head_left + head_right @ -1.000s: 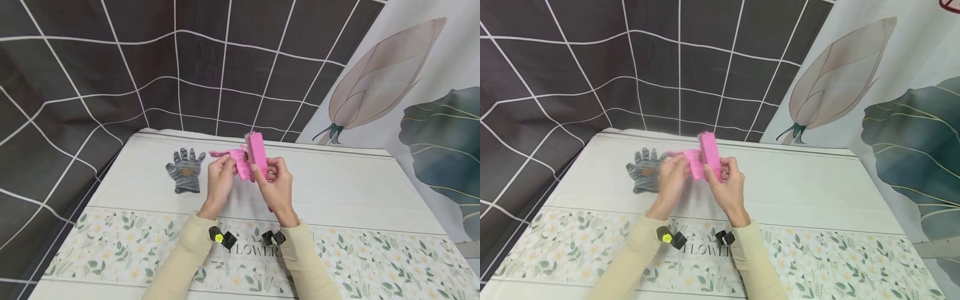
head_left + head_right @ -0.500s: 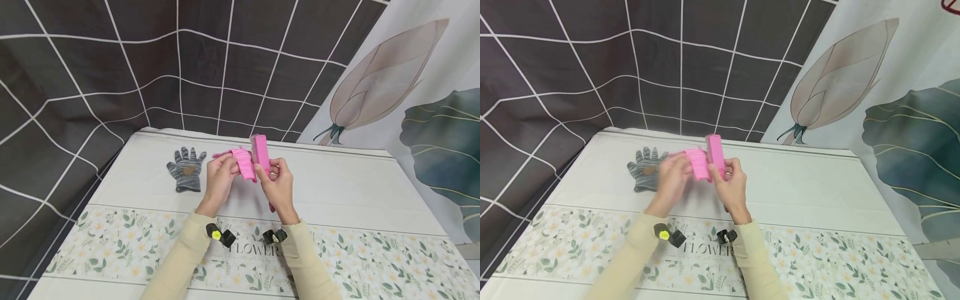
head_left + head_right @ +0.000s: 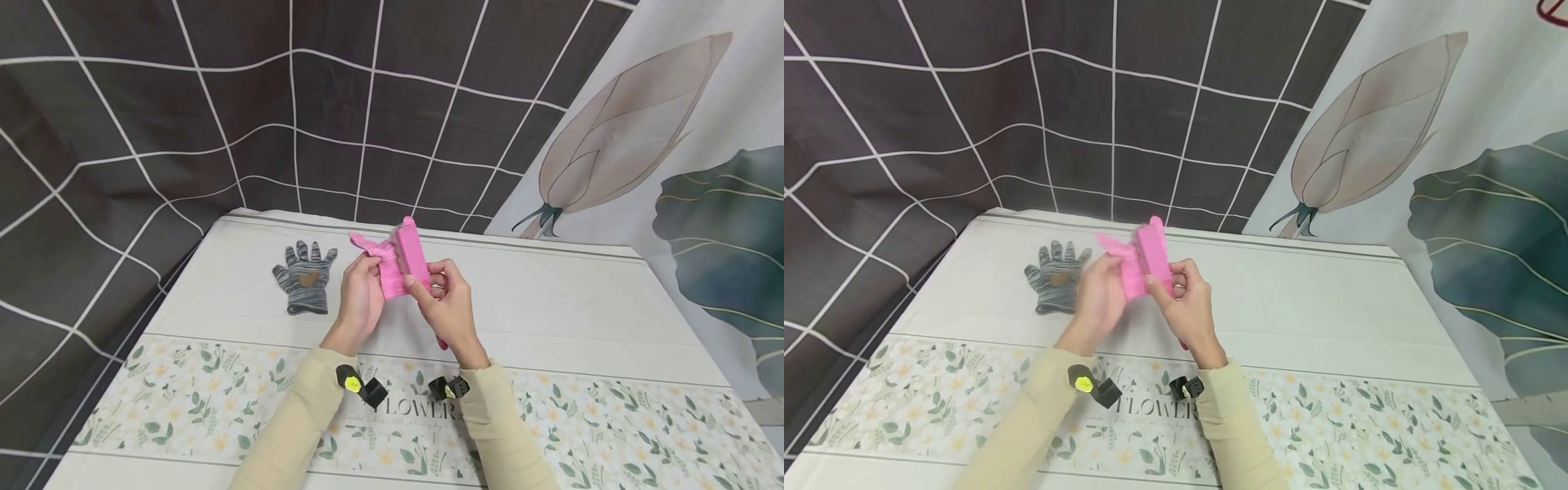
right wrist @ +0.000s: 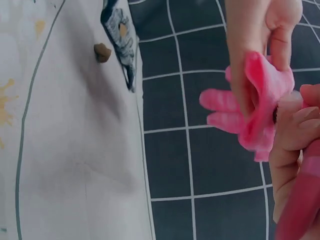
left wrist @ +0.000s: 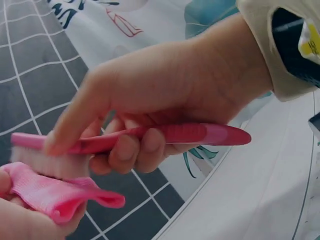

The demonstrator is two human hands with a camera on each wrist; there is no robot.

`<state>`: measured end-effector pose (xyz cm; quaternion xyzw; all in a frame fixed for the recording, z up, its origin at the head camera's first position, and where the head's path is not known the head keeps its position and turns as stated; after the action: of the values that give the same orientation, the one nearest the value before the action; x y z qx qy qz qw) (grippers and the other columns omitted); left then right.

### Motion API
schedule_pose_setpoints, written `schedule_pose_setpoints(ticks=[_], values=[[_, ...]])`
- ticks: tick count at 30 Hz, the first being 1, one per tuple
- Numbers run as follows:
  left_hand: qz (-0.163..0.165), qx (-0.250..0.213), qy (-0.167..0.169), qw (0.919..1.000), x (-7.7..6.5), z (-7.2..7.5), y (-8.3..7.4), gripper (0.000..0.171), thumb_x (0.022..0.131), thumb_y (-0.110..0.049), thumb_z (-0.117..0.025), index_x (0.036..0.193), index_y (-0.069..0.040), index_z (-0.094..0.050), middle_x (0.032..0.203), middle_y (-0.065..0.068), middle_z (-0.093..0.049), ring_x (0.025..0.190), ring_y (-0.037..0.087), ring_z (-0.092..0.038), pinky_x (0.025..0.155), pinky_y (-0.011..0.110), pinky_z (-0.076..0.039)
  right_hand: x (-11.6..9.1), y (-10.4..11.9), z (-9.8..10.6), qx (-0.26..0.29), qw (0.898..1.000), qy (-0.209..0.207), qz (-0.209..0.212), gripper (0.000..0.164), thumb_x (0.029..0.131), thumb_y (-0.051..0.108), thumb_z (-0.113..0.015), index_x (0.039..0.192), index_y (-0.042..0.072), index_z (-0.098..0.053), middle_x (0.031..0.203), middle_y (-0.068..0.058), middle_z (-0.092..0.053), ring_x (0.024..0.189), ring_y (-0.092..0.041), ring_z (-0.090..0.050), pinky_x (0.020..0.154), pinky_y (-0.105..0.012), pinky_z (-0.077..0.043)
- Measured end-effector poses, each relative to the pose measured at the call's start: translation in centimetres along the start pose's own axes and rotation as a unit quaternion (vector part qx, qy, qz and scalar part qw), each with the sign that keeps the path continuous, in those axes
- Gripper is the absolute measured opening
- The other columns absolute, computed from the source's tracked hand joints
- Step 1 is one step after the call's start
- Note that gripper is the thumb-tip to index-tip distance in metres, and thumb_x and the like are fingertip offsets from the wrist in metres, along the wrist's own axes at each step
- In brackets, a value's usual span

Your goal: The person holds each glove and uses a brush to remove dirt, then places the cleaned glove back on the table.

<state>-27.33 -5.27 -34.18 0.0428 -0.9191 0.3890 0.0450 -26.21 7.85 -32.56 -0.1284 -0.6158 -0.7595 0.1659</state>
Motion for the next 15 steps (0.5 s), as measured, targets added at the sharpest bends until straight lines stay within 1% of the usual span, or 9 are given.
schedule_pose_setpoints(ticks=[2, 3, 4, 8, 9, 10, 11, 13, 15], values=[[0.011, 0.004, 0.013, 0.9999, -0.2, -0.5, 0.0, 0.034, 0.083, -0.007, -0.035, 0.115, 0.004, -0.031, 0.118, 0.017, -0.037, 0.110, 0.021, -0.037, 0.090, 0.032, -0.031, -0.1, 0.0, -0.3, 0.009, 1.000, 0.012, 0.008, 0.031, 0.075, 0.022, -0.062, 0.093, 0.004, -0.045, 0.071, -0.009, -0.057, 0.044, -0.022, -0.050, 0.032, -0.027, -0.038], [0.010, 0.003, 0.015, 0.9998, -0.3, -0.5, -0.1, 0.035, 0.082, -0.007, -0.038, 0.115, 0.003, -0.030, 0.117, 0.017, -0.037, 0.109, 0.022, -0.038, 0.090, 0.032, -0.032, -0.2, 0.5, -0.4, 0.035, 0.999, 0.020, 0.013, 0.031, 0.075, 0.021, -0.062, 0.093, 0.003, -0.045, 0.070, -0.009, -0.057, 0.042, -0.020, -0.048, 0.031, -0.025, -0.036], [0.008, -0.004, 0.018, 0.9998, 0.5, 0.3, 1.0, 0.035, 0.082, -0.006, -0.040, 0.115, 0.003, -0.031, 0.117, 0.017, -0.038, 0.108, 0.022, -0.039, 0.089, 0.032, -0.033, -0.1, -0.2, -0.5, 0.053, 0.998, 0.025, 0.019, 0.030, 0.076, 0.019, -0.061, 0.095, 0.003, -0.044, 0.071, -0.011, -0.057, 0.040, -0.020, -0.047, 0.030, -0.025, -0.035], [-0.001, -0.008, 0.018, 0.9998, 0.5, 0.3, 0.8, 0.034, 0.081, -0.002, -0.045, 0.112, 0.008, -0.037, 0.113, 0.018, -0.043, 0.104, 0.024, -0.043, 0.085, 0.032, -0.037, 0.3, -4.0, 0.0, 0.135, 0.990, 0.034, 0.037, 0.030, 0.077, 0.008, -0.058, 0.103, 0.005, -0.043, 0.073, -0.014, -0.056, 0.033, -0.016, -0.038, 0.026, -0.024, -0.026], [-0.001, -0.007, 0.017, 0.9998, 0.5, 0.4, 0.8, 0.033, 0.081, -0.001, -0.045, 0.112, 0.009, -0.039, 0.112, 0.019, -0.044, 0.103, 0.024, -0.044, 0.084, 0.031, -0.038, 0.4, -4.1, 0.2, 0.147, 0.988, 0.030, 0.040, 0.032, 0.077, 0.007, -0.058, 0.105, 0.006, -0.043, 0.073, -0.014, -0.057, 0.032, -0.016, -0.038, 0.025, -0.024, -0.025], [0.001, 0.000, 0.015, 0.9999, 0.5, 0.4, 0.8, 0.032, 0.082, -0.001, -0.044, 0.111, 0.010, -0.040, 0.112, 0.019, -0.045, 0.103, 0.024, -0.045, 0.084, 0.031, -0.038, 0.6, -5.1, 0.5, 0.144, 0.988, 0.020, 0.047, 0.034, 0.076, 0.005, -0.058, 0.107, 0.006, -0.042, 0.074, -0.015, -0.057, 0.032, -0.016, -0.038, 0.025, -0.024, -0.024], [0.004, 0.011, 0.011, 0.9999, -0.3, -0.5, -0.3, 0.031, 0.082, 0.000, -0.043, 0.111, 0.011, -0.041, 0.112, 0.020, -0.045, 0.103, 0.025, -0.045, 0.084, 0.031, -0.039, 0.5, -4.3, 0.7, 0.146, 0.988, 0.011, 0.054, 0.035, 0.076, 0.004, -0.059, 0.107, 0.006, -0.042, 0.074, -0.015, -0.057, 0.033, -0.016, -0.039, 0.025, -0.023, -0.025], [0.008, 0.020, 0.005, 0.9998, -0.3, -0.4, -0.3, 0.030, 0.082, 0.001, -0.042, 0.110, 0.012, -0.042, 0.110, 0.020, -0.047, 0.101, 0.025, -0.046, 0.083, 0.032, -0.039, 0.3, -1.9, 0.8, 0.127, 0.989, -0.009, 0.069, 0.034, 0.074, 0.004, -0.061, 0.104, 0.004, -0.044, 0.073, -0.015, -0.057, 0.036, -0.017, -0.044, 0.025, -0.023, -0.029], [0.008, 0.030, 0.002, 0.9995, -0.4, -0.4, -0.3, 0.029, 0.082, 0.000, -0.041, 0.109, 0.013, -0.042, 0.109, 0.021, -0.047, 0.101, 0.026, -0.047, 0.083, 0.033, -0.039, -0.1, 1.2, 0.6, 0.083, 0.992, -0.022, 0.088, 0.034, 0.073, 0.009, -0.063, 0.101, 0.003, -0.045, 0.071, -0.013, -0.058, 0.040, -0.018, -0.049, 0.028, -0.024, -0.035]])
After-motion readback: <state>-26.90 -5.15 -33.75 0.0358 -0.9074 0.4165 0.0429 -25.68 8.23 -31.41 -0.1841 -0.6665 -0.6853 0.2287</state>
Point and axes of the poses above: each hand's wrist, its own x-axis towards the middle knuckle, its own z-axis out of the back of the hand, y = z × x, the point moved 10 cm from there along x, towards the middle knuckle
